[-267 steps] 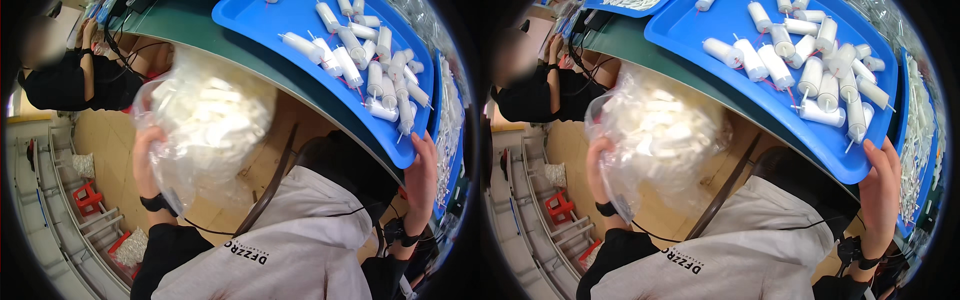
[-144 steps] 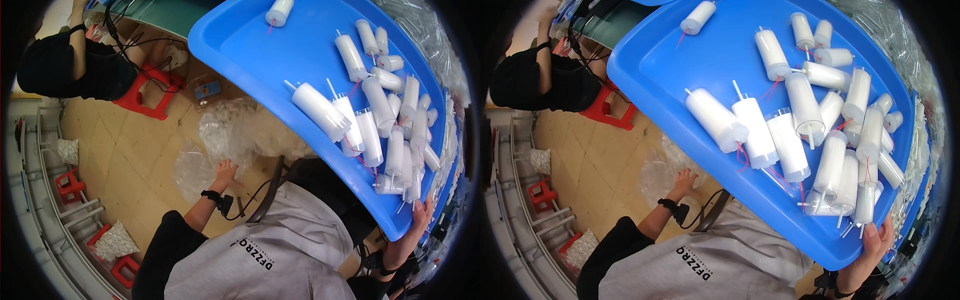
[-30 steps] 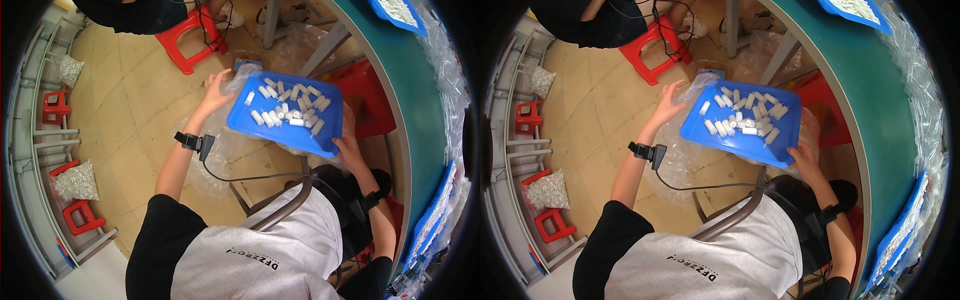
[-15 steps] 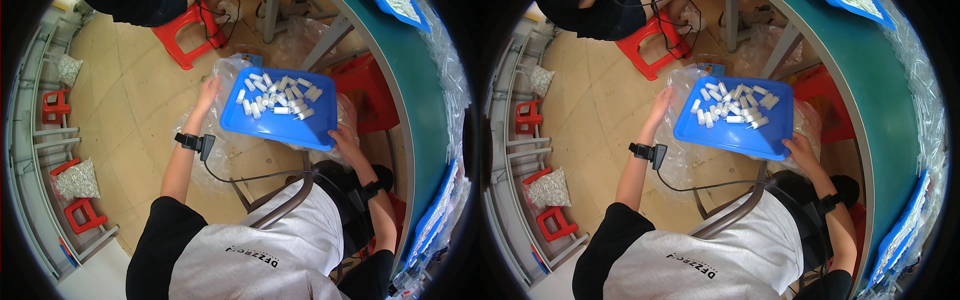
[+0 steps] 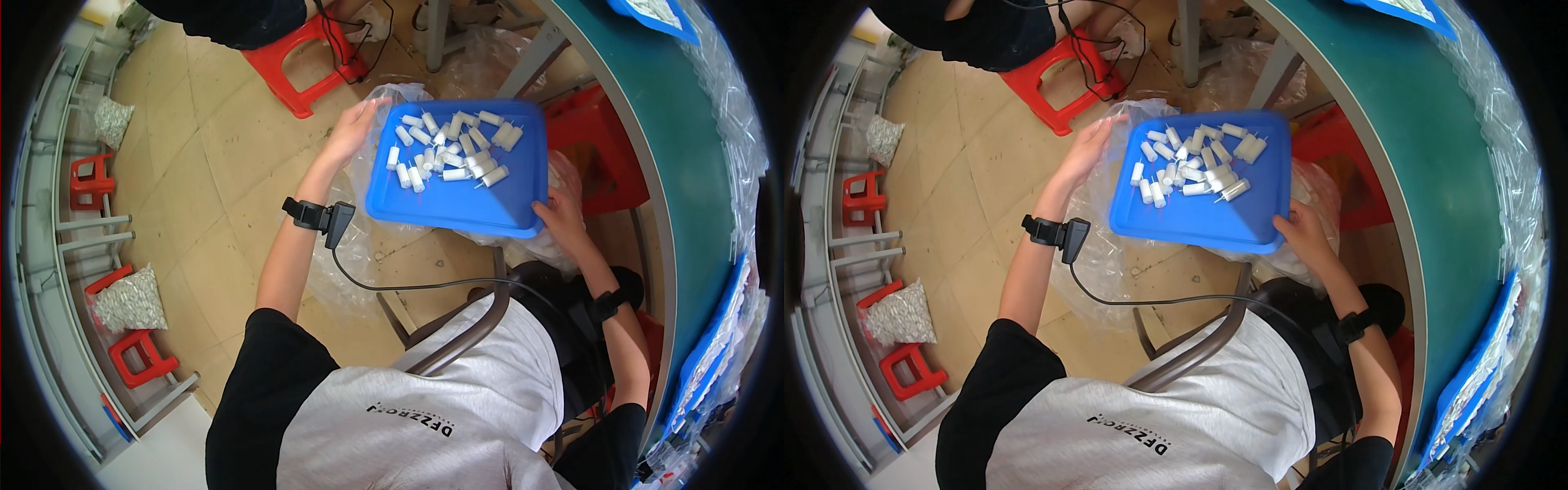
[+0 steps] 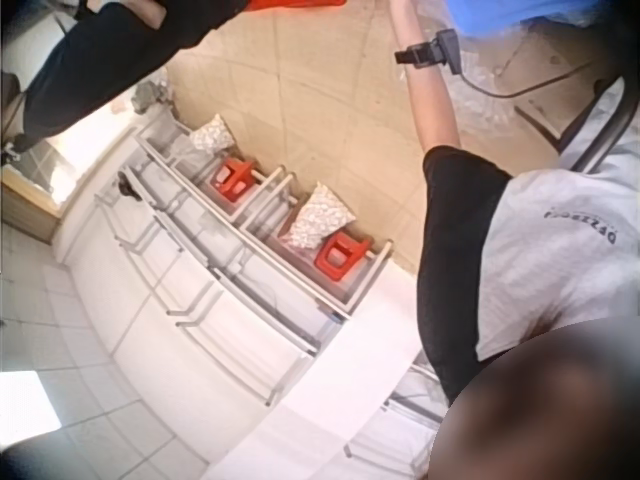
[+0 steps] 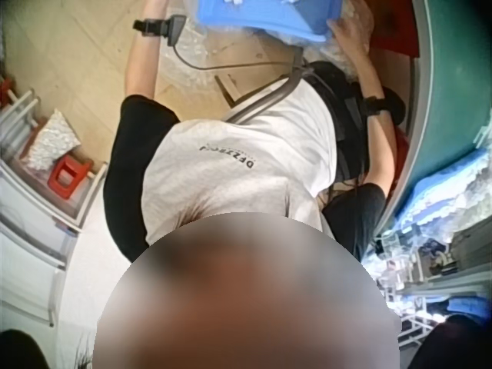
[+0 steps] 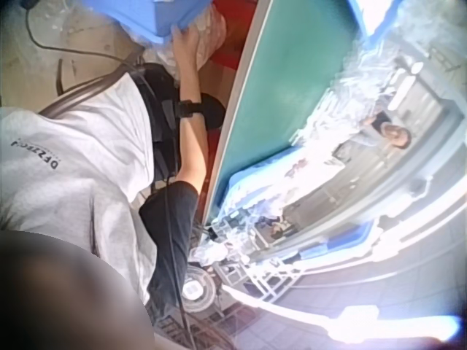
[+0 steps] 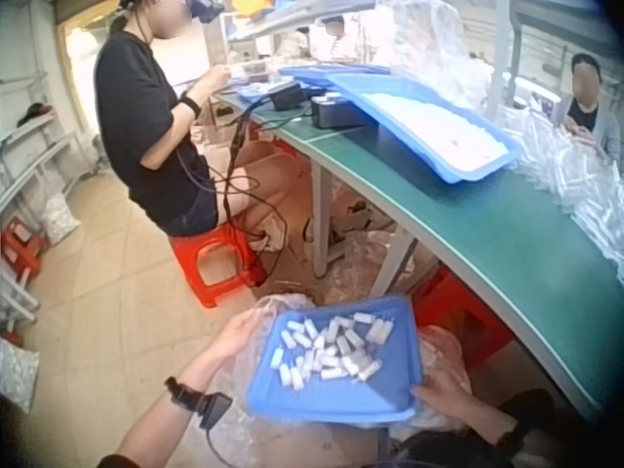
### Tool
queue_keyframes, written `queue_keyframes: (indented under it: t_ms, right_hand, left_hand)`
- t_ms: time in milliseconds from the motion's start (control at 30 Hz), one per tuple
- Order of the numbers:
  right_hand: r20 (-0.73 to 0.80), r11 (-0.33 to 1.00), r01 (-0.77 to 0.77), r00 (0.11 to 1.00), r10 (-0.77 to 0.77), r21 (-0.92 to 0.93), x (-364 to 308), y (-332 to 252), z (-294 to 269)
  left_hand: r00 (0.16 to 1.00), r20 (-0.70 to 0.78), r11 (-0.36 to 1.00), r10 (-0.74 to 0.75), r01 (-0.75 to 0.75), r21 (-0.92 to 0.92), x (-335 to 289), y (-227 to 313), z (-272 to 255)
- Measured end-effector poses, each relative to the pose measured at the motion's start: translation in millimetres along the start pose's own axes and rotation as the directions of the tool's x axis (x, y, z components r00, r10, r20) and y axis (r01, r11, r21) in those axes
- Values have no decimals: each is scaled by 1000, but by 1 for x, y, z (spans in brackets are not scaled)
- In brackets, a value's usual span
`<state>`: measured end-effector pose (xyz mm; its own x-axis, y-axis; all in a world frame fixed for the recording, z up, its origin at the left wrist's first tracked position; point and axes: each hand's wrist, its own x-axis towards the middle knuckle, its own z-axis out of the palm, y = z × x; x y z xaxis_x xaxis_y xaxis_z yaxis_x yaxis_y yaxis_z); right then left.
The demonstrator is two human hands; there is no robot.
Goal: Assembling small plastic valves and tubing for hydration or filtration systems at an assembly workstation.
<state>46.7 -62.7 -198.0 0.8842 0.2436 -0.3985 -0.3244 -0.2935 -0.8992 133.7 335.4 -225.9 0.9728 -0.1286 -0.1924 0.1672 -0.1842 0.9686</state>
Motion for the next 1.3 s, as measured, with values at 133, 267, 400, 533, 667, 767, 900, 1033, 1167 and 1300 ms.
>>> queue_keyframes:
  t_ms: [133, 267, 400, 533, 667, 767, 900, 1033, 1167, 1300]
  right_hand:
    - [-32, 970, 95, 994, -105, -223, -2, -21, 11]
    - [-92, 952, 56, 992, -87, -301, -9, -54, 31]
    - [-159, 906, 34, 981, -110, -421, -9, -63, 33]
    - [-197, 937, 171, 951, -237, -303, 1, -44, 25]
    - [-248, 976, 26, 965, -81, -218, -4, -52, 32]
    - [-227, 899, 85, 953, -199, -430, -4, -55, 35]
    - [-221, 840, 135, 932, -288, -526, 5, -70, 35]
    - [-240, 830, 162, 912, -333, -534, 6, -81, 45]
    - [-214, 858, 164, 930, -299, -486, 10, -99, 62]
    - [-202, 848, 198, 921, -332, -492, 4, -128, 83]
  left_hand:
    - [994, -32, 991, -101, 98, -89, 0, -1, 10]
    - [989, -91, 957, -117, 87, -276, -1, 1, 10]
    - [992, -47, 927, -117, 93, -362, -1, -4, 9]
    - [991, -25, 939, -129, 114, -324, -3, -8, 1]
    - [993, 20, 935, -117, 117, -334, -8, -9, -1]
    - [992, 40, 925, -121, 127, -357, -10, -7, 0]
    - [989, 54, 923, -137, 147, -356, -13, -7, 2]
    - [990, 26, 932, -141, 142, -333, -12, -7, 11]
    - [988, -11, 922, -154, 140, -361, -11, -5, 16]
    - [986, -66, 892, -151, 107, -440, -10, 1, 22]
